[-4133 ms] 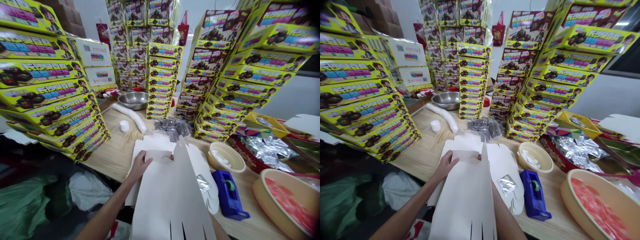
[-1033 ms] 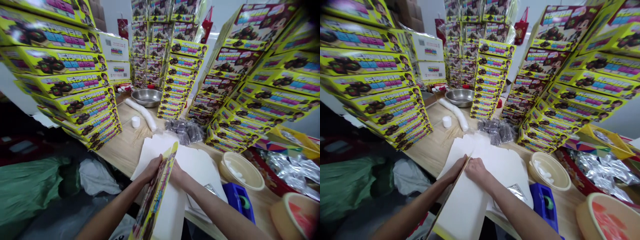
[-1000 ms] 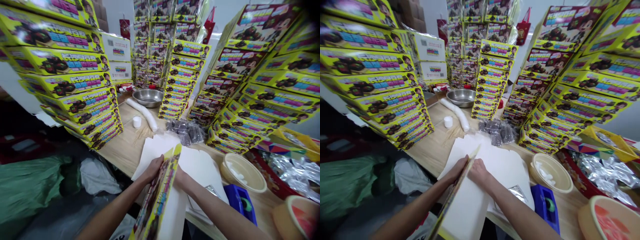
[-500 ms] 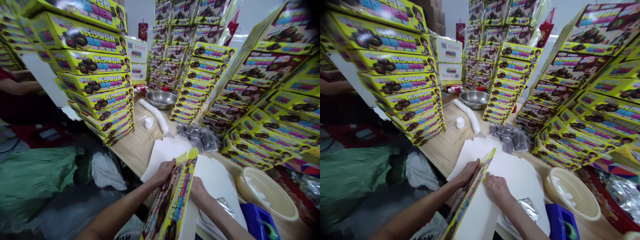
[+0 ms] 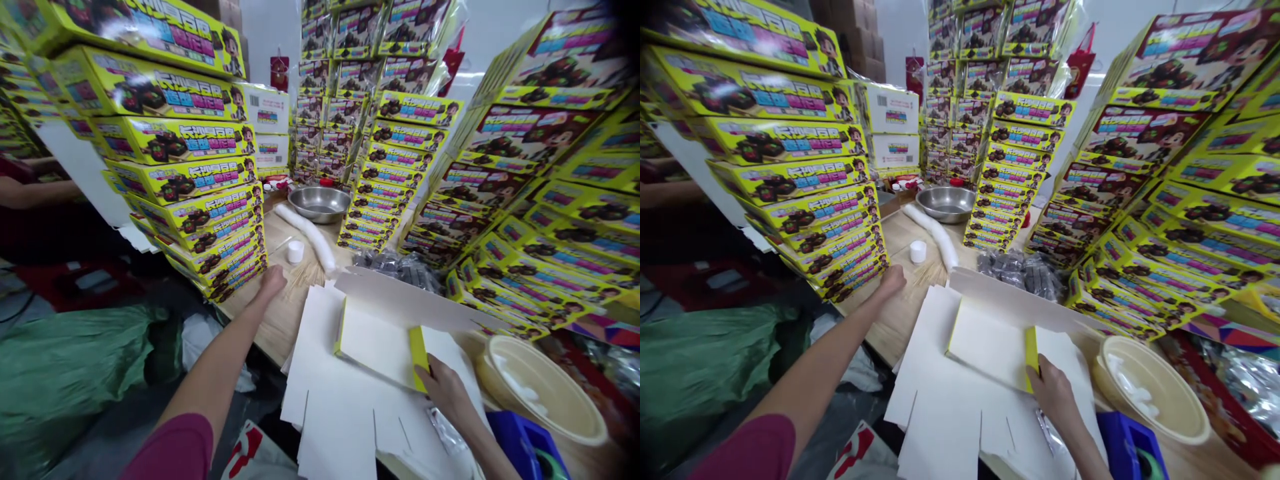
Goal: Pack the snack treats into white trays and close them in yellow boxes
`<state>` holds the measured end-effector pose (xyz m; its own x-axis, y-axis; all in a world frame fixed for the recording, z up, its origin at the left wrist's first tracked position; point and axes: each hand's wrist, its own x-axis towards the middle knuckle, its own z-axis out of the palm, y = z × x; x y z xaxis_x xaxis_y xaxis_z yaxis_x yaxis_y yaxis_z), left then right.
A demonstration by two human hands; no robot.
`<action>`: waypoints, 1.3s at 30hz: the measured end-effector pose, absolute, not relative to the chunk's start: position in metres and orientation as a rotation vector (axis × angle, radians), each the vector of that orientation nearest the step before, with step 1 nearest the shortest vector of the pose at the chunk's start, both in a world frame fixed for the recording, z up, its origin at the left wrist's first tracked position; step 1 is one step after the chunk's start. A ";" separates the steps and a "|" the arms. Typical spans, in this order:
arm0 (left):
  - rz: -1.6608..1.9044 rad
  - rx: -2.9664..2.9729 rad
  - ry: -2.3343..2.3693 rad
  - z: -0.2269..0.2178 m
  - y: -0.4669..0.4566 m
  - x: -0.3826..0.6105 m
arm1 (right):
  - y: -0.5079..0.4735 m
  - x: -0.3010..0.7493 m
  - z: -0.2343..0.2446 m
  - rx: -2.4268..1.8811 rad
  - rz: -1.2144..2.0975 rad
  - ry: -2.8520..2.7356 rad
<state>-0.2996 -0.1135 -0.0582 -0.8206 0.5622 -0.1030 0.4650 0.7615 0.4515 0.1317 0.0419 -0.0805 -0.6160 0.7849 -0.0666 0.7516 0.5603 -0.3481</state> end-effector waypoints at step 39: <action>0.348 1.194 2.897 0.007 -0.037 -0.347 | 0.004 0.075 -0.035 -0.983 0.261 -2.922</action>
<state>-0.3474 -0.0373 0.0068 -0.7130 0.6949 0.0937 0.6973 0.6887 0.1985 0.0753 0.0043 -0.0355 -0.7972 0.6037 -0.0084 0.5956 0.7841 -0.1745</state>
